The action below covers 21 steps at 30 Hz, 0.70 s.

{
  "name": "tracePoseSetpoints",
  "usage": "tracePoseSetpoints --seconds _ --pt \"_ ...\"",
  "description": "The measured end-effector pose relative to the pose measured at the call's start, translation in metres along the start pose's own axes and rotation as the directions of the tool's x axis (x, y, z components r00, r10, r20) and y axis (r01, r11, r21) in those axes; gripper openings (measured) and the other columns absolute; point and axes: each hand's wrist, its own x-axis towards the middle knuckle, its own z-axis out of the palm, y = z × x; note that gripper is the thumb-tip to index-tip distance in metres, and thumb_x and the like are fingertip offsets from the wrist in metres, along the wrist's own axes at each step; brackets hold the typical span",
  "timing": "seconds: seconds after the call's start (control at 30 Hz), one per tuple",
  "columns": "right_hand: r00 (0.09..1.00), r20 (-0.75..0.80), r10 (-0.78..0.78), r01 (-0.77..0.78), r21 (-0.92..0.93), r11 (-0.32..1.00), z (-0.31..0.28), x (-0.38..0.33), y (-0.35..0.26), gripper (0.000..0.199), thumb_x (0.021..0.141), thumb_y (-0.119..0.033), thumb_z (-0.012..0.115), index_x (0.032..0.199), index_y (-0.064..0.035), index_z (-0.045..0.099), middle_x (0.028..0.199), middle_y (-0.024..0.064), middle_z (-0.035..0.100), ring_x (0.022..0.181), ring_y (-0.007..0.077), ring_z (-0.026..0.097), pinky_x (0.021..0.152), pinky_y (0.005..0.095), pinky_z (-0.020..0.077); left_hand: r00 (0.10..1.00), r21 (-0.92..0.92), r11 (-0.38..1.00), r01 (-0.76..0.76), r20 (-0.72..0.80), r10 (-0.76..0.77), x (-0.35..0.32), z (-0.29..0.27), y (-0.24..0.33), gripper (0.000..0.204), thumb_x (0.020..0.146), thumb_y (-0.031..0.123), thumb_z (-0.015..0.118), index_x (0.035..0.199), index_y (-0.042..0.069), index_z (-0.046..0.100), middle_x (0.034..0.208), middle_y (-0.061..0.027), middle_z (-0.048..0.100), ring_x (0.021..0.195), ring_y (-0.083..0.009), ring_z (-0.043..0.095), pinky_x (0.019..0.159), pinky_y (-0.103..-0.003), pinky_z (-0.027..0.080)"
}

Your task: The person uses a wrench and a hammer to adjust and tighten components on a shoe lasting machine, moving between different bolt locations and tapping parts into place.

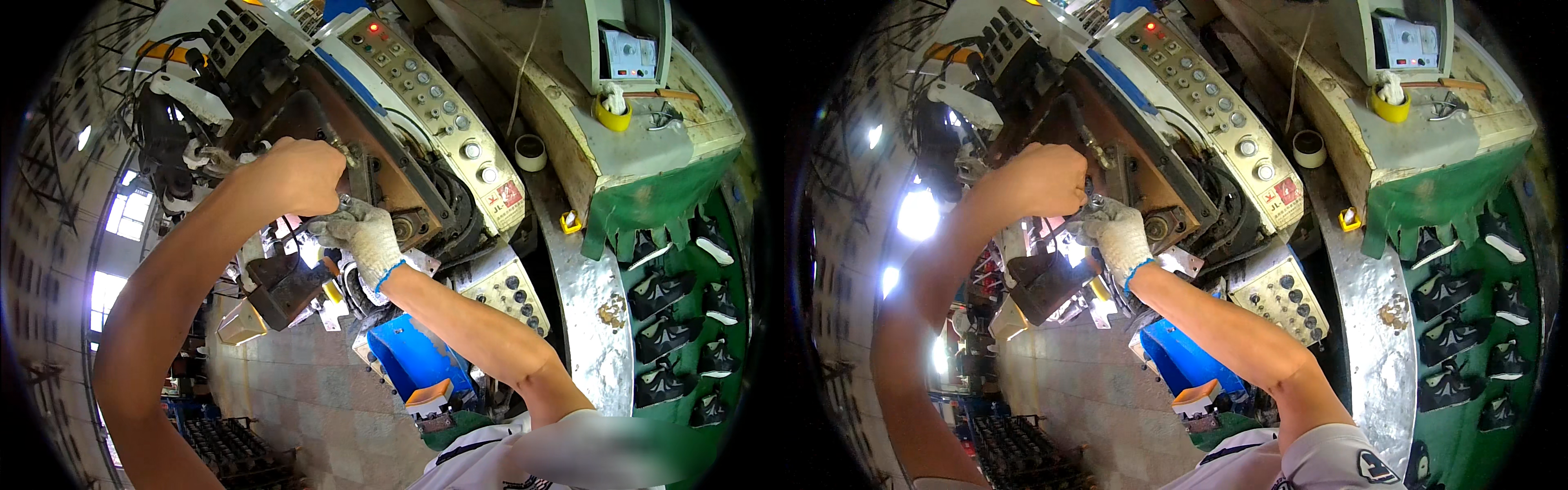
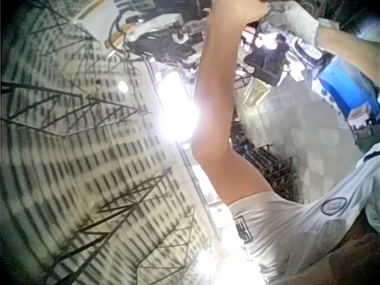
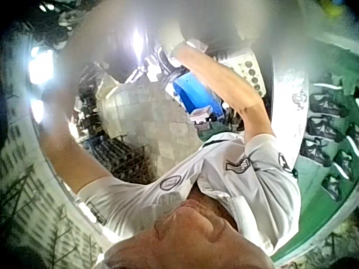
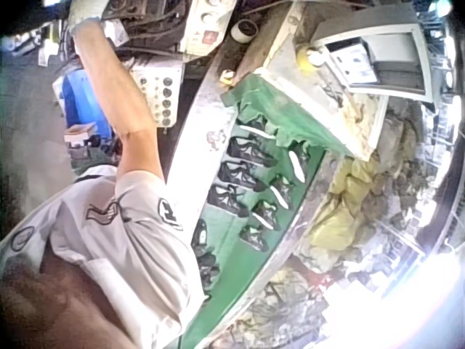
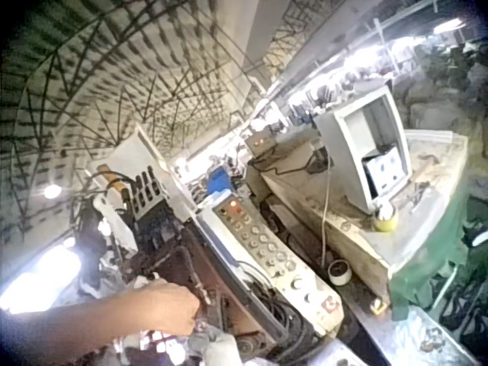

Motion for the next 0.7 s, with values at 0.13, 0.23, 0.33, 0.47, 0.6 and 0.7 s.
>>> tracePoseSetpoints --seconds 0.13,0.23,0.33,0.47,0.6,0.7 --pt "1.000 0.007 -0.001 0.001 0.015 1.000 -0.005 0.004 0.005 0.038 0.092 0.010 0.055 0.130 0.0070 0.057 0.111 0.0174 0.072 0.097 0.0262 0.073 0.084 0.0348 0.0607 1.000 0.094 0.996 -0.002 -0.020 0.003 0.017 0.002 0.003 0.026 0.078 0.020 0.067 0.087 -0.002 0.076 0.092 -0.0233 0.073 0.092 -0.0397 0.071 0.088 -0.046 0.053" --pt "1.000 -0.005 -0.015 0.015 0.071 0.997 -0.002 0.003 0.004 0.037 0.089 0.010 0.056 0.126 0.0067 0.058 0.106 0.0162 0.072 0.091 0.0239 0.073 0.077 0.0321 0.0590 0.998 0.151 0.987 -0.059 0.015 0.057 0.023 0.007 0.004 0.027 0.078 0.019 0.067 0.092 -0.002 0.076 0.096 -0.0232 0.073 0.095 -0.0403 0.071 0.092 -0.047 0.053" --pt "0.999 -0.026 -0.033 0.036 0.149 0.988 0.002 -0.001 0.002 0.036 0.087 0.010 0.056 0.122 0.0064 0.060 0.100 0.0150 0.072 0.086 0.0218 0.073 0.071 0.0298 0.0576 0.997 0.183 0.983 -0.005 0.082 -0.011 0.024 0.005 0.011 0.028 0.079 0.020 0.068 0.092 -0.003 0.076 0.096 -0.0231 0.073 0.094 -0.0410 0.071 0.092 -0.049 0.052" --pt "1.000 -0.003 -0.026 0.026 0.130 0.991 -0.001 0.000 0.003 0.040 0.091 0.008 0.057 0.131 0.0079 0.055 0.108 0.0172 0.071 0.095 0.0264 0.074 0.082 0.0350 0.0623 0.999 0.037 0.999 -0.025 -0.031 0.026 0.008 0.023 -0.016 0.029 0.083 0.027 0.070 0.088 -0.001 0.076 0.088 -0.0233 0.072 0.088 -0.0408 0.071 0.085 -0.049 0.053" --pt "0.998 -0.047 -0.049 0.055 0.136 0.989 -0.005 0.006 0.007 0.027 0.087 0.004 0.056 0.113 0.0058 0.065 0.093 0.0124 0.072 0.074 0.0188 0.071 0.062 0.0284 0.0551 0.986 -0.142 0.990 -0.019 -0.166 -0.005 -0.012 0.052 -0.026 0.034 0.091 0.033 0.068 0.080 0.002 0.076 0.077 -0.0229 0.069 0.081 -0.0419 0.069 0.076 -0.051 0.053" --pt "0.996 -0.080 -0.043 0.053 0.132 0.990 0.001 0.004 0.009 0.019 0.087 -0.001 0.058 0.103 0.0030 0.067 0.083 0.0087 0.069 0.066 0.0167 0.067 0.060 0.0284 0.0540 0.975 -0.135 0.991 -0.020 -0.221 -0.011 -0.024 0.075 -0.032 0.036 0.093 0.034 0.065 0.082 0.002 0.075 0.078 -0.0221 0.069 0.081 -0.0426 0.069 0.077 -0.051 0.053"
